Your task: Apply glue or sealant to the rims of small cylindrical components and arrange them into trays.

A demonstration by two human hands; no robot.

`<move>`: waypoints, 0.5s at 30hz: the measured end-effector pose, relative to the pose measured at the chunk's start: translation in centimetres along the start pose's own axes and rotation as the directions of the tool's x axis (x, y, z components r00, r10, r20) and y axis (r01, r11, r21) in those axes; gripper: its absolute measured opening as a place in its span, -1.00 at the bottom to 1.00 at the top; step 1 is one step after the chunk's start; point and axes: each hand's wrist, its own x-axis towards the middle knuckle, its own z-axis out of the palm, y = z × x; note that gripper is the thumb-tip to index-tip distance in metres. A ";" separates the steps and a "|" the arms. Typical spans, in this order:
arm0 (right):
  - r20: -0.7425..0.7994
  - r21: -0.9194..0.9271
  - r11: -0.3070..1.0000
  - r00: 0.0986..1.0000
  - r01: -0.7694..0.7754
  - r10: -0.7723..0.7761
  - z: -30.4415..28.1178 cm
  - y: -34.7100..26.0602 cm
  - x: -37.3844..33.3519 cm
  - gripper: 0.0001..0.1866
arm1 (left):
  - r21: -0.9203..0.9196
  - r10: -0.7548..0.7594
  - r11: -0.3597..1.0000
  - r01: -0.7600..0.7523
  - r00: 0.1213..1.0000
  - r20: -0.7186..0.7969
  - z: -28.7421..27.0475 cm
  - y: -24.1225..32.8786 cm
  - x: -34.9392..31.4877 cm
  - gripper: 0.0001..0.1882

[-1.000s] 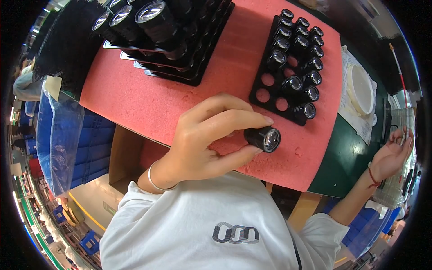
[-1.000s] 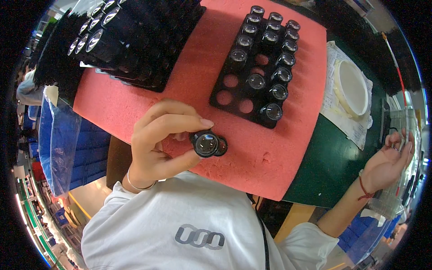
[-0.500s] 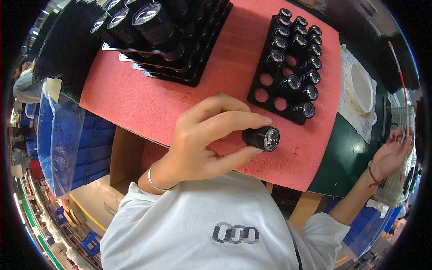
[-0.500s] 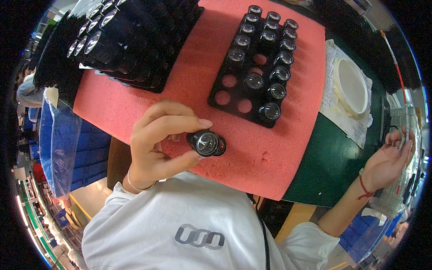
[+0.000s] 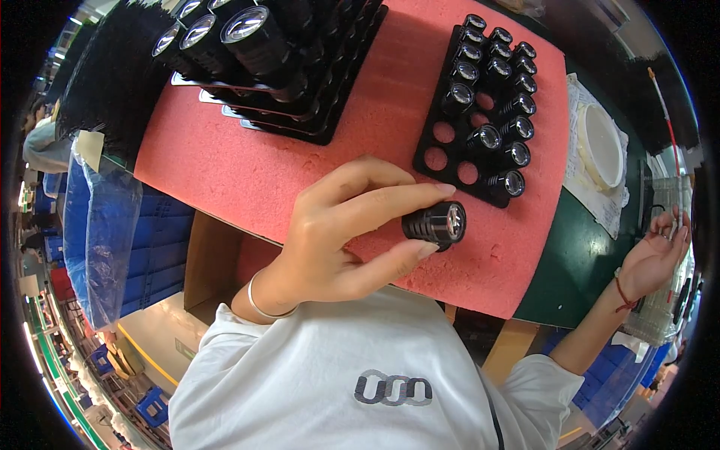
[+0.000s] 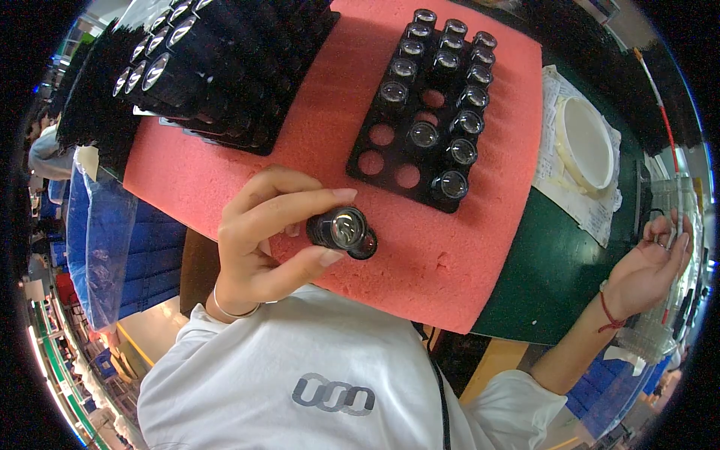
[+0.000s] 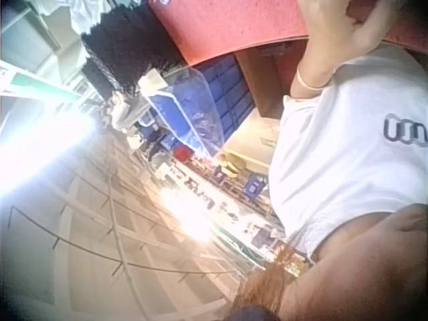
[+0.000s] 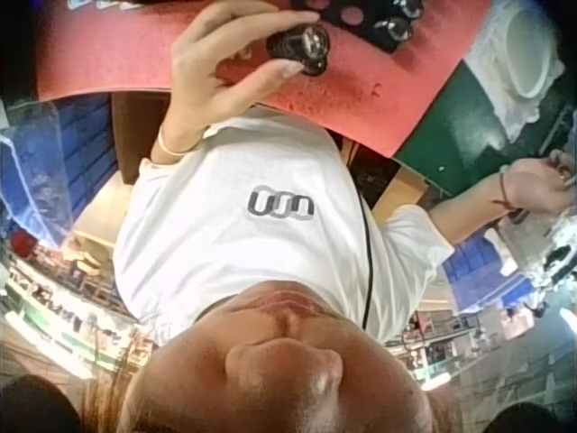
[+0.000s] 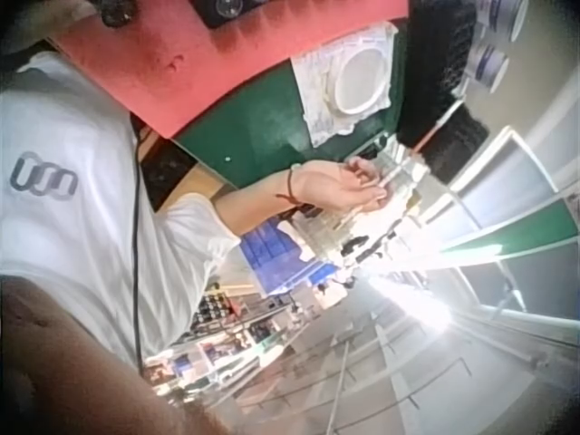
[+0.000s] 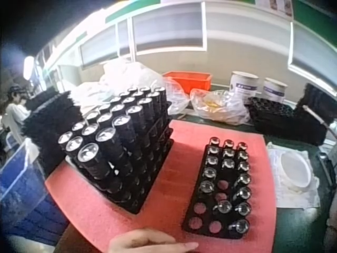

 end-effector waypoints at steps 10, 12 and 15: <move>-0.001 -0.002 1.000 1.000 0.003 -0.003 -0.1 -0.1 0.1 -0.67 | -0.069 -0.002 0.998 0.001 1.000 -0.007 -0.1 -0.2 -0.1 -0.66; -0.007 -0.004 1.000 1.000 0.002 -0.002 0.0 -0.1 0.0 -0.67 | -0.077 0.000 0.997 -0.001 1.000 -0.013 -0.1 -0.2 -0.1 -0.68; -0.011 -0.007 1.000 1.000 0.003 -0.003 0.1 -0.1 0.0 -0.67 | -0.082 -0.011 0.997 0.012 1.000 0.007 -0.1 -0.2 -0.1 -0.69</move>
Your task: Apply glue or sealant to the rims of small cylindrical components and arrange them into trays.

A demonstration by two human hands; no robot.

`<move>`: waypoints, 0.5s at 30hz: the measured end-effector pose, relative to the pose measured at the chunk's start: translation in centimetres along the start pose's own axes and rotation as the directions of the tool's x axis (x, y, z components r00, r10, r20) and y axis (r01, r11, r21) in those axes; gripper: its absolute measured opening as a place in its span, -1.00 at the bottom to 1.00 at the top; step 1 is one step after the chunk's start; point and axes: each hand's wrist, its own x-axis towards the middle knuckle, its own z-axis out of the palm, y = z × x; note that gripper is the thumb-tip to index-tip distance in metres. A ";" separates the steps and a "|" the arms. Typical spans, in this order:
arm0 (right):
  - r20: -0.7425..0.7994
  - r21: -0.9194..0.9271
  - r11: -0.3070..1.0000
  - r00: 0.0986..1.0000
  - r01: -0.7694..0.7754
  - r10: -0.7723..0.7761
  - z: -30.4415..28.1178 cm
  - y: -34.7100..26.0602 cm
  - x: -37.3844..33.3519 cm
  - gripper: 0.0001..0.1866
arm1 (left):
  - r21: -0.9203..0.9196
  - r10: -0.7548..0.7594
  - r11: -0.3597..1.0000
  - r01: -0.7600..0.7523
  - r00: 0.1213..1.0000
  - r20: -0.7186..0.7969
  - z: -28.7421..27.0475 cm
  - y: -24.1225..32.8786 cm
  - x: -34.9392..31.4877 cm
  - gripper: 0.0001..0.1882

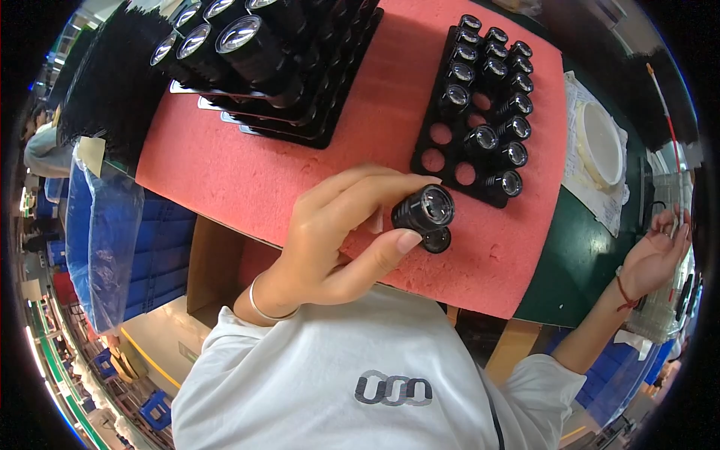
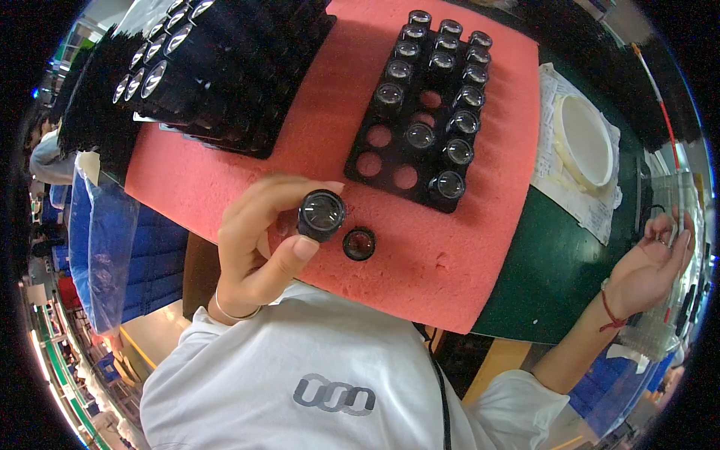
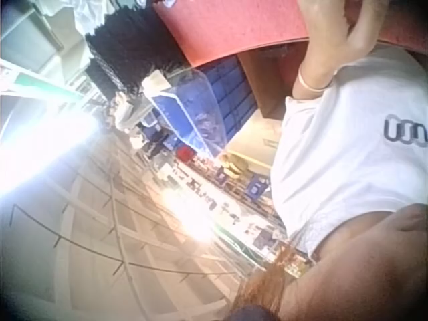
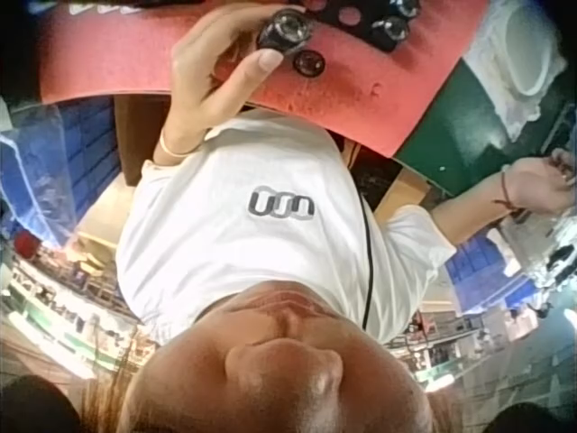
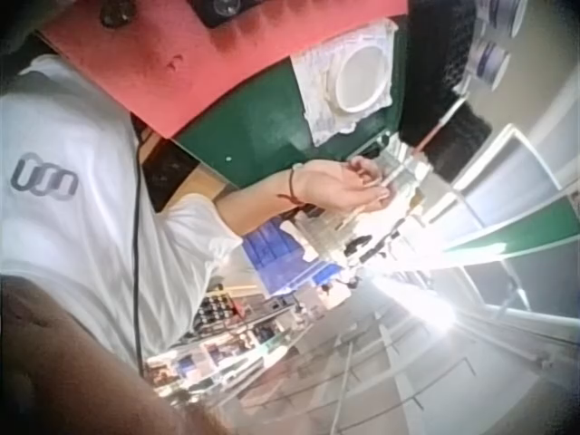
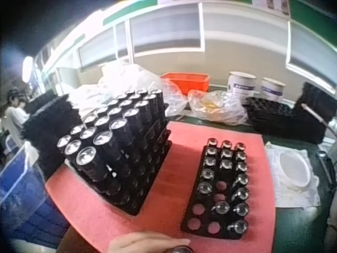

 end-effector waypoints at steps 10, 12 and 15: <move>0.011 -0.016 1.000 1.000 0.006 -0.006 0.0 -0.1 0.0 -0.67 | -0.059 -0.200 0.978 0.201 0.980 0.020 0.3 0.1 -0.7 -0.68; 0.011 -0.021 1.000 1.000 0.009 -0.009 0.0 0.0 0.0 -0.67 | -0.067 -0.208 0.976 0.209 0.978 0.027 0.3 0.0 -0.8 -0.68; 0.003 -0.018 1.000 1.000 0.009 -0.009 -0.1 0.0 0.0 -0.67 | -0.064 -0.231 0.970 0.233 0.972 0.033 0.2 0.1 -0.9 -0.67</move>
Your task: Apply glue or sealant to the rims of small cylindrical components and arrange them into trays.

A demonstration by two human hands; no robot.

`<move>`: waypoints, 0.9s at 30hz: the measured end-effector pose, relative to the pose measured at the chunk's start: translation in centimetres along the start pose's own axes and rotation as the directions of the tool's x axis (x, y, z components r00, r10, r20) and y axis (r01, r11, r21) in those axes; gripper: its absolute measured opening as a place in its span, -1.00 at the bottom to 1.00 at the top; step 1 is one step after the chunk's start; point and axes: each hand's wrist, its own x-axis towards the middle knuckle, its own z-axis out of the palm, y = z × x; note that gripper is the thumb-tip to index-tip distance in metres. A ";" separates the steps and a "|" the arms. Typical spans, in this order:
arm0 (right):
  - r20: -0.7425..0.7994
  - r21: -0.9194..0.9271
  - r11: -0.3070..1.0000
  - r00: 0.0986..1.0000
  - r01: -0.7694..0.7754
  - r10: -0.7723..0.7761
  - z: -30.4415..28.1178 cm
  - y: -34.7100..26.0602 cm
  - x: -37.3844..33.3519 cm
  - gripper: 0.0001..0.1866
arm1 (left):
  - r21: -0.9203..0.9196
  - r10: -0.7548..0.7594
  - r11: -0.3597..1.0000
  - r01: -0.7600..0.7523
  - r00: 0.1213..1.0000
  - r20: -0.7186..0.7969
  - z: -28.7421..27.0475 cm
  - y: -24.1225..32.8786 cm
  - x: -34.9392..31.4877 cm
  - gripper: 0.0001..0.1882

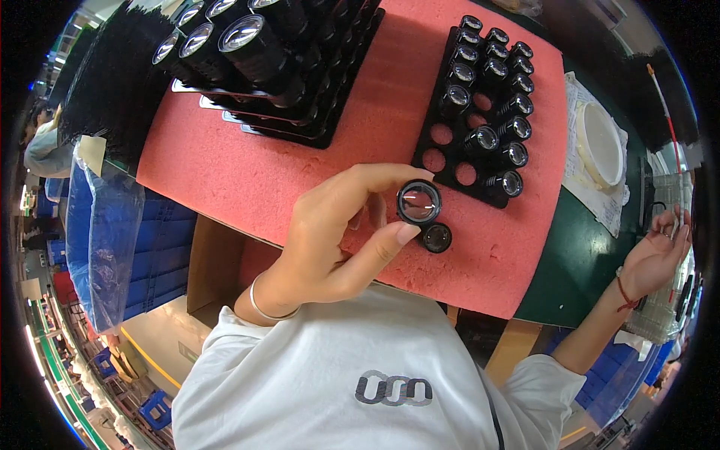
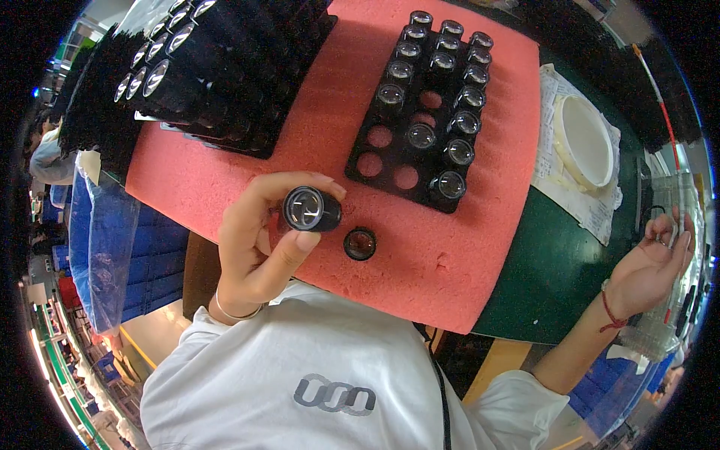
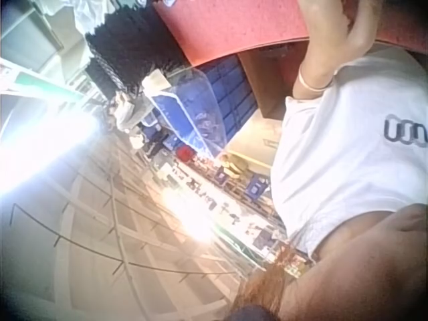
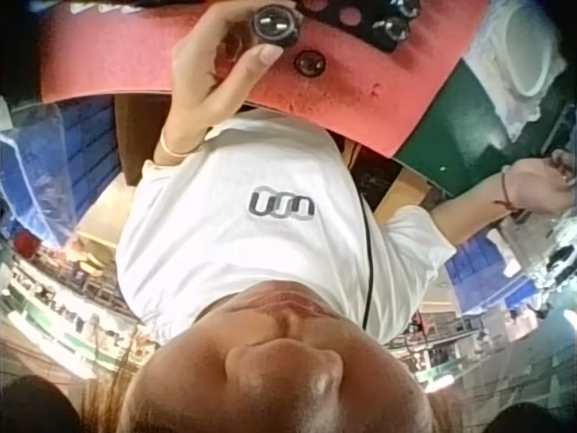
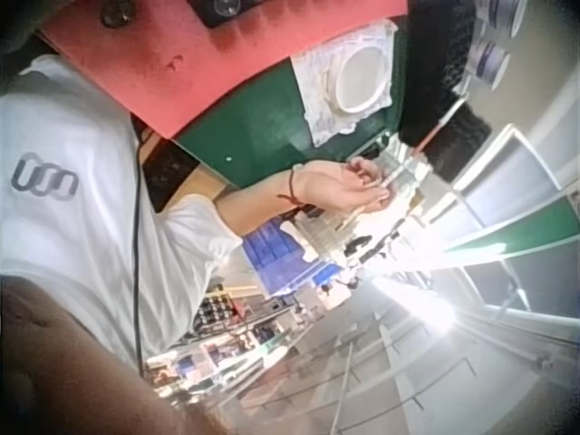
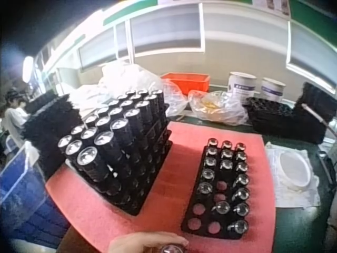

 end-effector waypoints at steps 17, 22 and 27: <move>-0.004 -0.002 1.000 1.000 -0.008 0.008 -0.2 0.0 0.1 -0.67 | -0.063 0.166 0.982 -0.177 0.976 -0.144 0.7 -1.2 0.2 -0.63; 0.003 0.014 1.000 1.000 -0.005 0.005 -0.4 0.2 0.2 -0.67 | -0.068 0.192 0.977 -0.204 0.969 -0.158 0.8 -1.1 0.3 -0.63; 0.008 0.023 1.000 1.000 -0.009 0.008 -0.5 0.2 0.2 -0.68 | -0.037 0.200 0.977 -0.208 0.968 -0.154 0.7 -1.1 0.3 -0.64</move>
